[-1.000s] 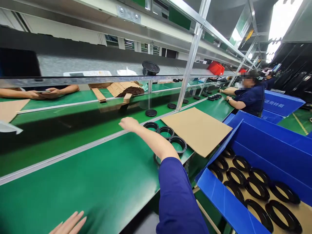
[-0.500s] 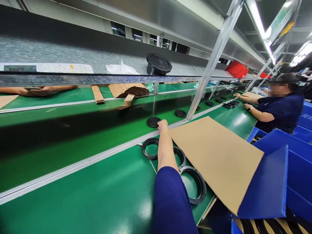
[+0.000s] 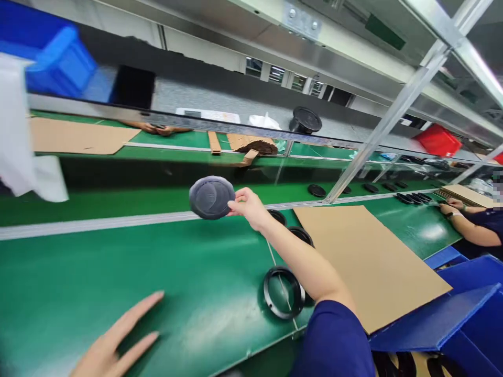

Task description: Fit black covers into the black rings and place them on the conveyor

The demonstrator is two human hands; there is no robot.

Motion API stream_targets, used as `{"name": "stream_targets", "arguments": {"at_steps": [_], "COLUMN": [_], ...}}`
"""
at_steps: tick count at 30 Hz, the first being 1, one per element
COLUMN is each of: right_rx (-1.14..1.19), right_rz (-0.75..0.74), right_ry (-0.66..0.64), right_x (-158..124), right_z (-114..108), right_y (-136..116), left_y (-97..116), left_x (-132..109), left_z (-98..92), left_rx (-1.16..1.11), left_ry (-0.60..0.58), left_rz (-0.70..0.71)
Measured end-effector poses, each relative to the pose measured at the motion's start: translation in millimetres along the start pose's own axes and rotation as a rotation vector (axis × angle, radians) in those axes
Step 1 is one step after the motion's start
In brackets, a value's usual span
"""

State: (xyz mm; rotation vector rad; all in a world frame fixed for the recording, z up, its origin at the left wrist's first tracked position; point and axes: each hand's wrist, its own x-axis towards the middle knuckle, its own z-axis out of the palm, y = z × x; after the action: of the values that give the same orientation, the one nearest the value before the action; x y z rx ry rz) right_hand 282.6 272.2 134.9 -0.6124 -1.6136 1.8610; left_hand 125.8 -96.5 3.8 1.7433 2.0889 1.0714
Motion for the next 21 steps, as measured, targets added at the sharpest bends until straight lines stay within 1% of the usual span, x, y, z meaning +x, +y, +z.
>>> {"name": "stream_targets", "arguments": {"at_steps": [1, 2, 3, 4, 6, 8, 11, 13, 15, 17, 18, 19, 21], "right_rx": [0.043, 0.077, 0.102, 0.128, 0.18, 0.212, 0.187, 0.129, 0.067, 0.07, 0.106, 0.157, 0.262], "right_rz": [-0.012, -0.003, 0.028, 0.071, 0.154, 0.188, 0.134, 0.061, 0.004, -0.001, 0.021, 0.058, 0.149], "right_ry": [-0.102, -0.181, -0.232, -0.264, -0.296, -0.299, -0.284, -0.287, -0.31, -0.321, -0.32, -0.319, -0.325], "right_x": [-26, -52, -77, -99, -135, -160, -181, -190, -197, -202, -203, -204, -204], "right_z": [21, 42, 61, 79, 109, 132, 156, 169, 180, 192, 199, 205, 215], "right_y": [-1, -2, -2, -2, 0, 1, 3, 3, 4, 10, 14, 20, 33], "left_y": [16, 32, 48, 63, 87, 103, 114, 117, 119, 119, 119, 117, 112], "left_x": [13, 26, 39, 49, 59, 54, 31, 14, 0, -10, -13, -15, -17], "left_z": [-4.9, -9.3, -13.7, -18.4, -30.4, -45.9, -71.9, -87.8, -100.5, -108.2, -109.9, -110.2, -106.7], "left_rx": [-0.183, -0.407, -0.64, -0.826, -1.055, -1.229, -1.354, -1.363, -1.373, -1.393, -1.399, -1.398, -1.389], "left_ry": [0.061, 0.127, 0.174, 0.25, 0.334, 0.377, 0.386, 0.383, 0.357, 0.315, 0.292, 0.28, 0.297], "left_rz": [-0.093, -0.134, -0.129, -0.105, -0.155, -0.211, -0.263, -0.251, -0.21, -0.171, -0.157, -0.142, -0.121]}}
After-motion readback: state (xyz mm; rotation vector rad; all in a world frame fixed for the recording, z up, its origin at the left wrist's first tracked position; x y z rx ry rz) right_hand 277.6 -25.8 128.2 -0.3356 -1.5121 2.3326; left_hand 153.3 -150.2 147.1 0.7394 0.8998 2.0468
